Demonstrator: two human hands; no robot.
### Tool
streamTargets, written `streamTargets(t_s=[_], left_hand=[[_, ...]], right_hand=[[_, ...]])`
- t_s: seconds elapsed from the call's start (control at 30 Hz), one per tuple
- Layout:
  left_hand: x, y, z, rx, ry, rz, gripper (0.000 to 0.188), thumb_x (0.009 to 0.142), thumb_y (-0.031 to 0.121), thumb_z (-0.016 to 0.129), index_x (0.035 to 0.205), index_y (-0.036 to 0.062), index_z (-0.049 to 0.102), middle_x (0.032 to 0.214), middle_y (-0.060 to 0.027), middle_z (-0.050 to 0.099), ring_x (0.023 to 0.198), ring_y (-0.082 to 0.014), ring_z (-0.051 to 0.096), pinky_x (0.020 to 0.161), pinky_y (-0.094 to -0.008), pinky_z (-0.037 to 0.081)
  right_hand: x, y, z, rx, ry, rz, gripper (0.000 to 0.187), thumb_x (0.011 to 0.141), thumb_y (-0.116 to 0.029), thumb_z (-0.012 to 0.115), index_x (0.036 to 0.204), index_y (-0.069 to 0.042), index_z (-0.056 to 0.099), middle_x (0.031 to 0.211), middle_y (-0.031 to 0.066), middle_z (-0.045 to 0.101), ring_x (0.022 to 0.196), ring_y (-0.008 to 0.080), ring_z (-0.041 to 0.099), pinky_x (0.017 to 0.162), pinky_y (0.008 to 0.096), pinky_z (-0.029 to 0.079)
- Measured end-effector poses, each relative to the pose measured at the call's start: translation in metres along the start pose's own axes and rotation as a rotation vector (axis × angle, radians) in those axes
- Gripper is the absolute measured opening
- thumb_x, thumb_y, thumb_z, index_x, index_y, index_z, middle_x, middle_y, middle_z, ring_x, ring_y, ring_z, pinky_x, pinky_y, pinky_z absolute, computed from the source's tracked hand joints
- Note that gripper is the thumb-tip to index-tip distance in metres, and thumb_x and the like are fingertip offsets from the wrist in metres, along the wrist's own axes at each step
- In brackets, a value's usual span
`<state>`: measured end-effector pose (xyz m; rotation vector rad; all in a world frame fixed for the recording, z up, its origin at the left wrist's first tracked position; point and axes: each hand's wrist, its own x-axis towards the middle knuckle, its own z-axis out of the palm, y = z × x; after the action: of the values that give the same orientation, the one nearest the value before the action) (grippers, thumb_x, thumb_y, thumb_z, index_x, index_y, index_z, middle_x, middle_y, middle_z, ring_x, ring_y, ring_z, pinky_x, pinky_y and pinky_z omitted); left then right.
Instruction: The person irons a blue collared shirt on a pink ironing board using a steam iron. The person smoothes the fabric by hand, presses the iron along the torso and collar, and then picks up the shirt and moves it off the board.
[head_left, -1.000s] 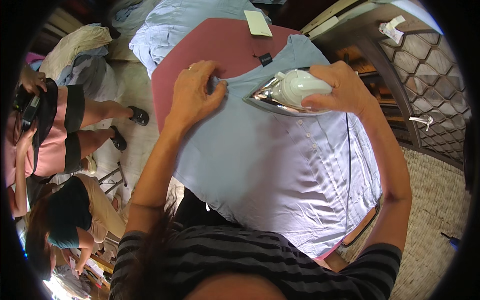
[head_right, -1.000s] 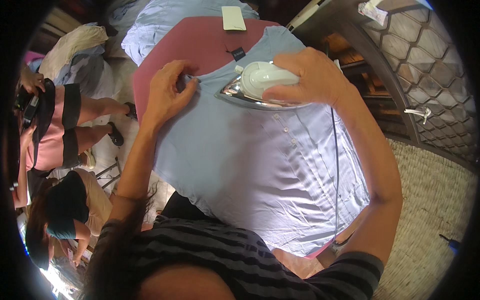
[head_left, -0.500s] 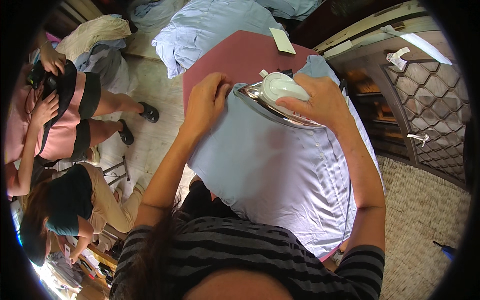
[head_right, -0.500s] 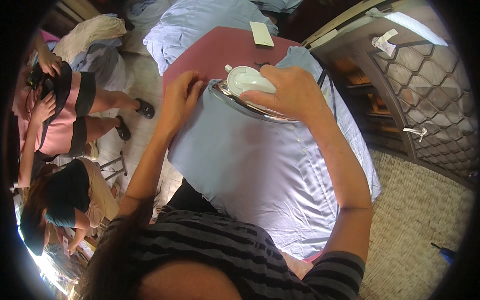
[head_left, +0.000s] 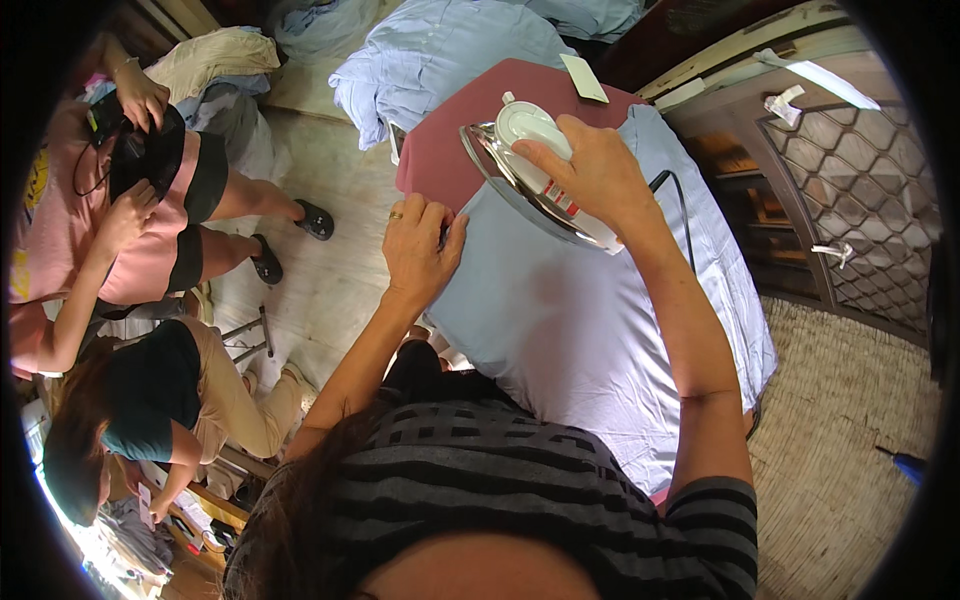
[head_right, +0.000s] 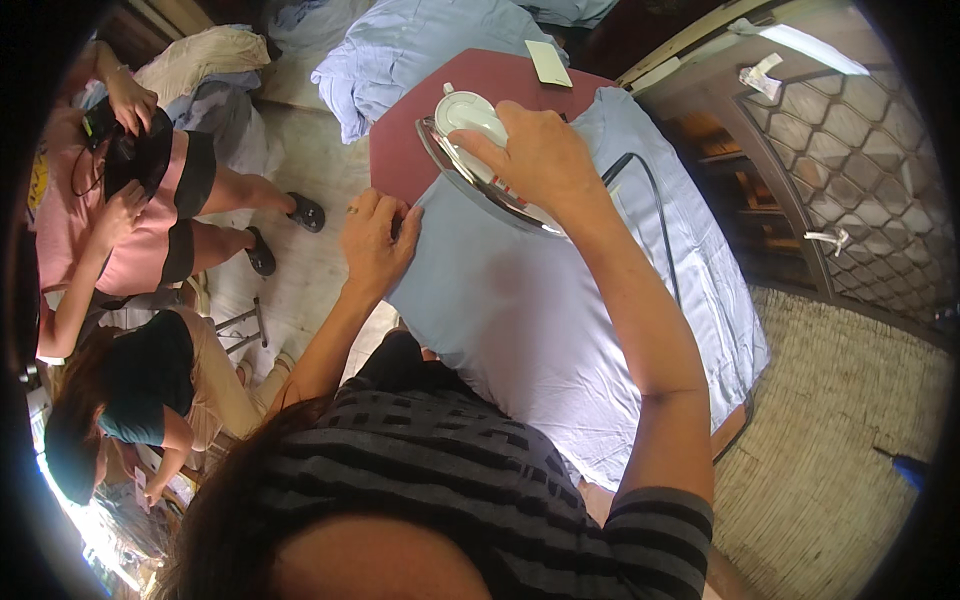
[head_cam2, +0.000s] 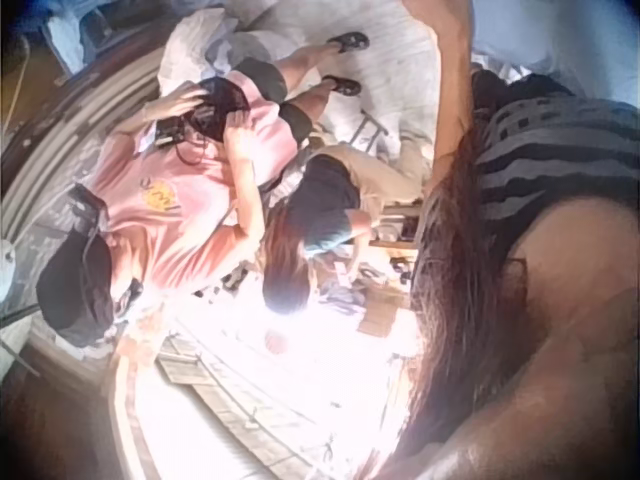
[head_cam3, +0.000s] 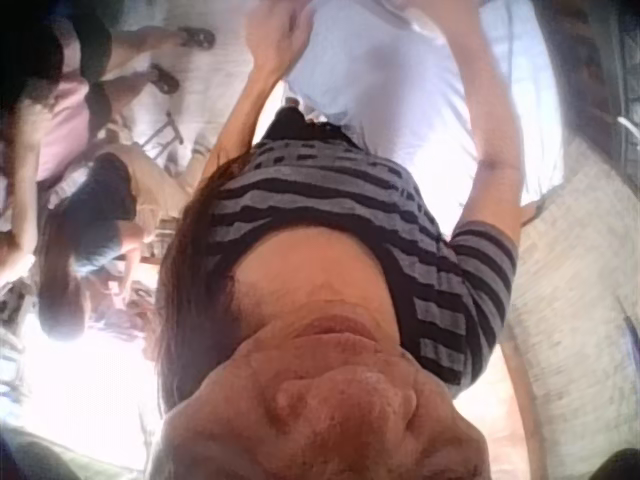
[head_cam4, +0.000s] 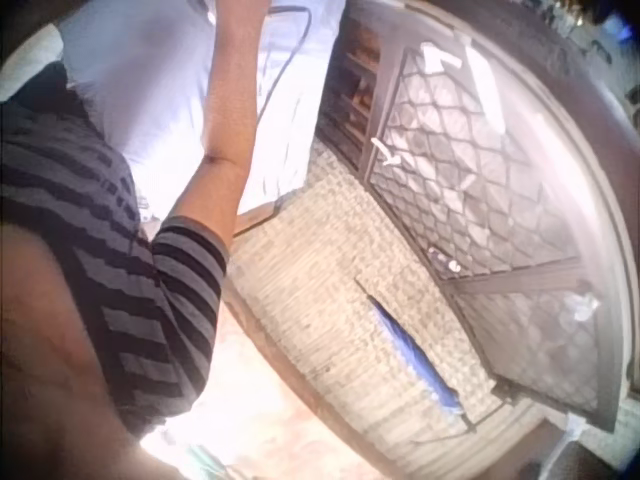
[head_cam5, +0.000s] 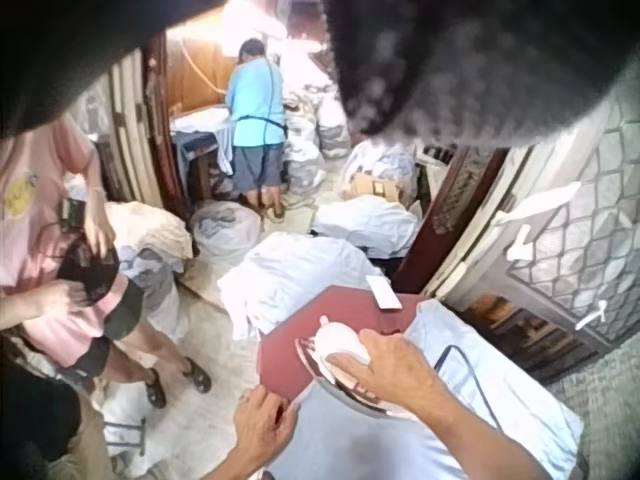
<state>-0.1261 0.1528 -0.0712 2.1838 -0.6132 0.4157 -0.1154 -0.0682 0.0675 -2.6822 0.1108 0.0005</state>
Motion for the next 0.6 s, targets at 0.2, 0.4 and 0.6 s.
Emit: streamTargets(t_s=[0.2,0.4,0.6], left_hand=[[0.000,-0.001,0.000,-0.066,0.009,-0.028,0.015,0.082,0.014,0.075,0.080,0.0087,0.061,0.081,-0.0084,0.054,0.076,-0.0295,0.052,0.068,-0.0412,0.042],[-0.001,-0.006,0.003,-0.134,0.027,-0.014,0.008,0.084,0.007,0.069,0.086,0.0073,0.061,0.083,-0.0105,0.055,0.077,-0.0327,0.052,0.070,-0.0428,0.043],[-0.002,-0.008,0.012,-0.210,0.061,-0.077,0.014,0.087,0.003,0.062,0.101,0.0053,0.061,0.091,-0.0129,0.062,0.085,-0.0336,0.058,0.077,-0.0435,0.046]], right_hand=[[-0.055,-0.014,-0.005,0.123,-0.022,0.176,0.052,0.094,-0.047,0.062,0.096,0.005,0.065,0.078,0.0260,0.067,0.079,0.0439,0.068,0.073,0.0469,0.052],[-0.123,-0.028,0.008,0.204,-0.051,0.341,0.044,0.096,-0.040,0.063,0.103,0.004,0.060,0.079,0.0288,0.067,0.079,0.0423,0.069,0.069,0.0455,0.052],[-0.088,-0.025,0.018,0.157,0.039,0.045,0.043,0.097,-0.040,0.061,0.098,0.003,0.059,0.080,0.0302,0.067,0.077,0.0441,0.069,0.068,0.0490,0.053]])
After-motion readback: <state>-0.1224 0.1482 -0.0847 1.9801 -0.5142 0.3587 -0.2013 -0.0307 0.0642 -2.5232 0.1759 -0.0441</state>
